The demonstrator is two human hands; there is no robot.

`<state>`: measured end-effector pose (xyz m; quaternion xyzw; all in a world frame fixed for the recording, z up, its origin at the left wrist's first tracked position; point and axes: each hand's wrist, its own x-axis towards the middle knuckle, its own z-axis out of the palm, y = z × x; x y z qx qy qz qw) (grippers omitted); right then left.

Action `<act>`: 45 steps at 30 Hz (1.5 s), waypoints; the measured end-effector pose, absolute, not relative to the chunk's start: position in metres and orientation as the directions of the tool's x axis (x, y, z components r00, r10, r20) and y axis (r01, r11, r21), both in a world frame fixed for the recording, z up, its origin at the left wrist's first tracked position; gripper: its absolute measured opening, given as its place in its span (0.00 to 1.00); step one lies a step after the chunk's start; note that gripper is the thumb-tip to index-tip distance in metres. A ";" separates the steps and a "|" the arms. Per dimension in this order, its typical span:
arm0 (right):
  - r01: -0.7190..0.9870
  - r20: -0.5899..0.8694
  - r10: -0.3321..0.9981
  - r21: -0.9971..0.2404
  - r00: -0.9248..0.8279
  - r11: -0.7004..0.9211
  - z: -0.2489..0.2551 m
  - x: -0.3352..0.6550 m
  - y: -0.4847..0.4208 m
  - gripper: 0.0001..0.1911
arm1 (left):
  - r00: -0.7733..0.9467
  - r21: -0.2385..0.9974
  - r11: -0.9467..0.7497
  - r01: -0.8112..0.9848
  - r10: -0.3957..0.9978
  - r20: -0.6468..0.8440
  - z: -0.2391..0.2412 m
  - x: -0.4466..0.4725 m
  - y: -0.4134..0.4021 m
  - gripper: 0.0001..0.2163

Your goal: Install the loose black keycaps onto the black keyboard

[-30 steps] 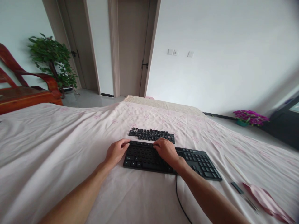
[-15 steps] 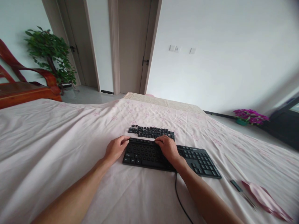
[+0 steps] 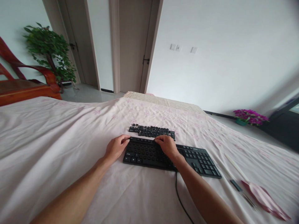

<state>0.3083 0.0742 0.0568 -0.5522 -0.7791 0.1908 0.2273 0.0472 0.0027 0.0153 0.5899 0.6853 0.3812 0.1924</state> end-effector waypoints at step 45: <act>0.817 0.168 0.800 0.119 -0.576 0.564 0.069 0.290 0.026 0.12 | -0.231 0.747 0.009 0.665 0.953 0.194 0.014 0.046 0.003 0.14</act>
